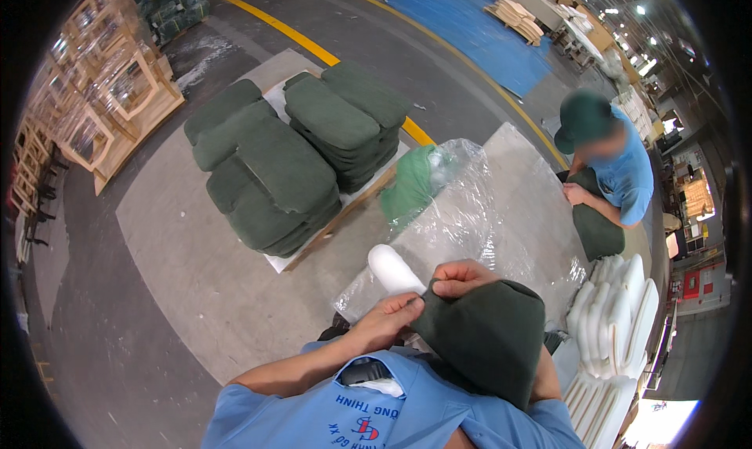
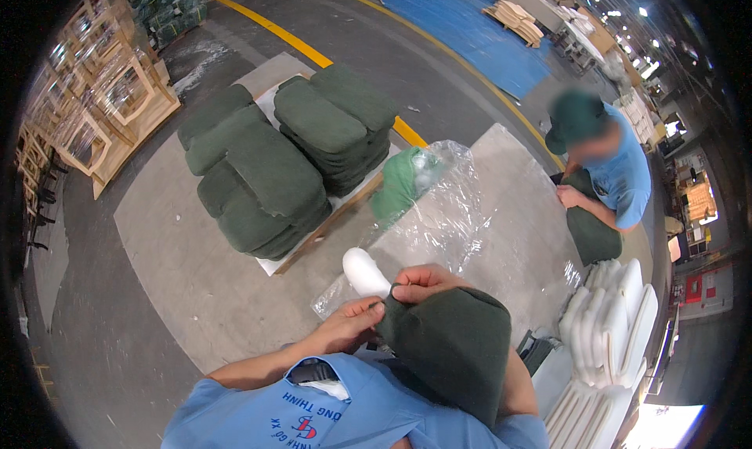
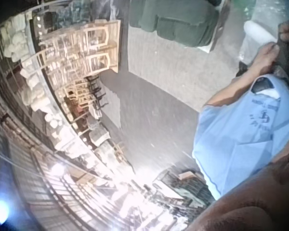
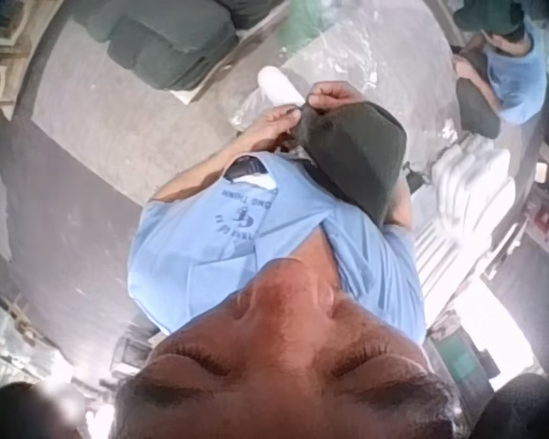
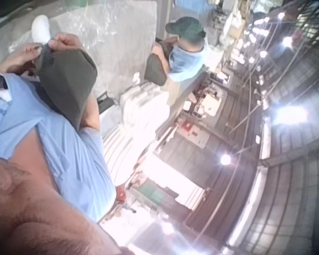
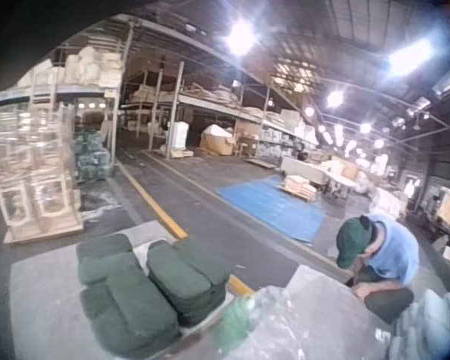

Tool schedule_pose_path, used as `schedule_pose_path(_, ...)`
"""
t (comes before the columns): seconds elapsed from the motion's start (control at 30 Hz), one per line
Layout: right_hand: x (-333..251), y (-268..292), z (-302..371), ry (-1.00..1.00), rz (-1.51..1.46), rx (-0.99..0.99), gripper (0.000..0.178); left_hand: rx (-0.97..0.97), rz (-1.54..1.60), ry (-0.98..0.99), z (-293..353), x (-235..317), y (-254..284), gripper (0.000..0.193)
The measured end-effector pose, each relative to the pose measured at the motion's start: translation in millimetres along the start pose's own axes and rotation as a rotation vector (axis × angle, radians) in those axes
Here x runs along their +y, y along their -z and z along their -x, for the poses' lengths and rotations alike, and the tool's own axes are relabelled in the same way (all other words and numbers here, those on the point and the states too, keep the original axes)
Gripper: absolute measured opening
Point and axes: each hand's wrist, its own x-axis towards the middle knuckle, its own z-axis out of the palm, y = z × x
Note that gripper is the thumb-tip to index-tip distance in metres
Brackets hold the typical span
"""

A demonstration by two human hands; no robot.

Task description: The person inserts white foam pads into green fabric covers, pulls the covers over the foam, and stacks the finished cushions on a pallet. The person repeats this process for multiple cushions in a factory setting.

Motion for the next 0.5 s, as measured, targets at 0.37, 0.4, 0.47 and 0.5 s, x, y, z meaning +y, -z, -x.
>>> schedule_pose_path(0.37, 0, 8, -85, 0.349, 0.819, 0.229, 0.021, 0.848, -0.71, -0.416, -33, 4, 32, 0.032)
schedule_pose_path(0.4, 2, 11, -95, 0.349, 0.848, 0.221, 0.02, 0.884, -0.73, -0.439, -36, 4, 40, 0.032)
schedule_pose_path(0.47, 2, 17, -114, 0.371, 0.899, 0.204, 0.019, 0.953, -0.767, -0.486, -41, 3, 57, 0.034)
schedule_pose_path(0.5, 3, 21, -124, 0.39, 0.919, 0.186, 0.019, 1.003, -0.813, -0.402, -41, 5, 63, 0.037)
